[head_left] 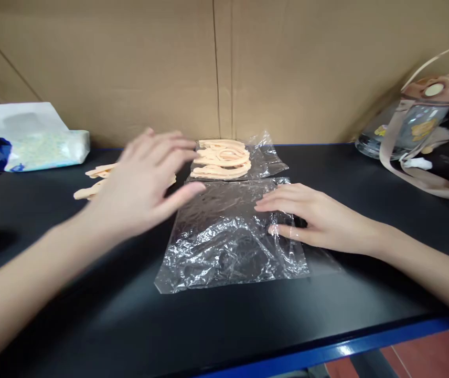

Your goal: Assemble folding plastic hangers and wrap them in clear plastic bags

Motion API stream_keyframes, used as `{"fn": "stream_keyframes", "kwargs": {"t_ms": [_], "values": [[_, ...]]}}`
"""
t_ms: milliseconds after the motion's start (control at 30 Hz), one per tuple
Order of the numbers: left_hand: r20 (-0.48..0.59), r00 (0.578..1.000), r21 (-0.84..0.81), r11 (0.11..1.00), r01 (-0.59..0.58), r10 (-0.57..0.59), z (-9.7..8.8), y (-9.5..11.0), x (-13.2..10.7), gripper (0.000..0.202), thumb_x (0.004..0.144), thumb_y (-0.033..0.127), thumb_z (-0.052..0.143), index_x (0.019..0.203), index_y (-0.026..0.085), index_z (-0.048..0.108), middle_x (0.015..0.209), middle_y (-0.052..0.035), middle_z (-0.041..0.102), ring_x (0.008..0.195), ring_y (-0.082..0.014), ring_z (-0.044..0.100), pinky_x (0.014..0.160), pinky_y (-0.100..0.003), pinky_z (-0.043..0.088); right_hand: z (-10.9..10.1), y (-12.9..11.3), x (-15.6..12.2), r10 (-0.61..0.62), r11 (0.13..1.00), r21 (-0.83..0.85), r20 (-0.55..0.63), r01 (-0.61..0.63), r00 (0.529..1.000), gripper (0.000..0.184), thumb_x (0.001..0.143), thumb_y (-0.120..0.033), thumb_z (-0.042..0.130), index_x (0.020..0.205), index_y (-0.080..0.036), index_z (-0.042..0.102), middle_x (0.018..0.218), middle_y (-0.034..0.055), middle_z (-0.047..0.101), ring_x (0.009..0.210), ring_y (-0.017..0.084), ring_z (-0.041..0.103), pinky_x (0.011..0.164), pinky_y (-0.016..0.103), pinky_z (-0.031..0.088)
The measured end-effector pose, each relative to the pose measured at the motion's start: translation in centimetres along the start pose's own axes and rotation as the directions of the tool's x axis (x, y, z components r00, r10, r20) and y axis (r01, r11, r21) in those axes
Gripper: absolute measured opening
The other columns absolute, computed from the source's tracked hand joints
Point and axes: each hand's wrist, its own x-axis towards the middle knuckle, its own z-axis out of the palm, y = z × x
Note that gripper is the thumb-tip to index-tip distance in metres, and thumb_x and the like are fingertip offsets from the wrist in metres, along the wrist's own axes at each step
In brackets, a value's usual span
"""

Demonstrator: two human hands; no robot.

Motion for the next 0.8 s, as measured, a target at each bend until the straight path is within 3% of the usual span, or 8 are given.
{"fn": "stream_keyframes", "kwargs": {"t_ms": [67,200,267,333,433,633,733,800], "values": [[-0.023,0.995,0.018,0.995,0.096,-0.095,-1.1,-1.9,0.2,0.076,0.099,0.07,0.023,0.136,0.01,0.049,0.15,-0.0151,0.048,0.147,-0.0324,0.033,0.123,-0.049,0.022,-0.2,0.0,0.1,0.016,1.0,-0.003,-0.04,-0.016,0.999,0.026,0.1,-0.033,0.054,0.116,-0.019,0.07,0.112,0.007,0.074,0.107,0.023,0.067,0.101,0.046,0.05],[0.151,0.967,0.09,0.976,0.196,-0.208,-1.5,-6.9,-0.4,0.114,0.079,0.093,0.009,0.147,0.007,0.039,0.155,-0.0186,0.04,0.142,-0.0434,0.038,0.117,-0.059,0.03,-0.4,-0.2,0.2,0.099,0.995,-0.015,-0.174,-0.103,0.98,0.021,0.1,-0.024,0.051,0.104,-0.025,0.072,0.098,0.001,0.077,0.092,0.021,0.07,0.093,0.043,0.051],[0.249,0.908,0.11,0.941,0.319,-0.336,-1.1,-8.7,-0.9,0.131,0.065,0.103,0.008,0.147,0.007,0.04,0.146,-0.0196,0.05,0.131,-0.0459,0.05,0.108,-0.062,0.04,-0.5,-0.4,0.2,0.161,0.986,-0.009,-0.259,-0.169,0.952,0.02,0.099,-0.024,0.052,0.104,-0.028,0.071,0.095,-0.0008,0.078,0.091,0.021,0.071,0.09,0.041,0.053],[0.342,0.832,0.106,0.898,0.428,-0.437,-0.9,-9.7,-1.3,0.136,0.054,0.108,0.014,0.145,0.012,0.045,0.133,-0.0163,0.062,0.108,-0.0387,0.064,0.096,-0.058,0.05,-0.6,-0.6,0.1,0.215,0.975,0.017,-0.331,-0.222,0.919,0.02,0.099,-0.023,0.052,0.105,-0.029,0.07,0.089,-0.0016,0.078,0.09,0.021,0.072,0.088,0.039,0.054],[0.384,0.802,0.108,0.884,0.454,-0.458,-1.3,-9.7,-1.3,0.119,0.063,0.104,0.013,0.136,0.019,0.055,0.108,-0.0078,0.071,0.078,-0.0239,0.066,0.085,-0.047,0.051,-0.6,-1.0,0.0,0.237,0.971,0.052,-0.375,-0.235,0.896,0.021,0.098,-0.021,0.051,0.104,-0.029,0.07,0.082,-0.0023,0.076,0.086,0.019,0.071,0.086,0.037,0.054],[0.537,0.644,0.177,0.819,0.546,-0.545,-2.5,-9.9,-0.3,0.088,0.069,0.077,0.055,0.135,0.019,0.052,0.113,-0.0079,0.07,0.088,-0.0284,0.066,0.075,-0.033,0.044,-0.3,-1.1,-0.1,0.156,0.988,0.063,-0.424,-0.143,0.892,0.016,0.096,-0.019,0.057,0.103,-0.022,0.071,0.075,-0.0026,0.075,0.08,0.015,0.069,0.077,0.029,0.053],[0.518,0.62,0.191,0.786,0.588,-0.59,-2.7,-9.9,-0.3,0.08,0.071,0.07,0.056,0.134,0.022,0.051,0.105,-0.006,0.071,0.077,-0.0257,0.066,0.069,-0.032,0.043,-0.3,-1.1,-0.1,0.159,0.987,0.07,-0.415,-0.143,0.896,0.016,0.096,-0.02,0.057,0.103,-0.02,0.072,0.075,-0.0019,0.075,0.082,0.015,0.069,0.079,0.028,0.052],[0.495,0.655,0.144,0.797,0.586,-0.571,-2.8,-9.4,-0.3,0.077,0.071,0.064,0.056,0.134,0.02,0.051,0.107,-0.0065,0.069,0.079,-0.0252,0.065,0.071,-0.033,0.044,-0.3,-1.0,-0.1,0.152,0.988,0.071,-0.416,-0.134,0.897,0.016,0.096,-0.02,0.057,0.102,-0.02,0.072,0.075,-0.0018,0.075,0.083,0.015,0.069,0.079,0.028,0.053]]}}
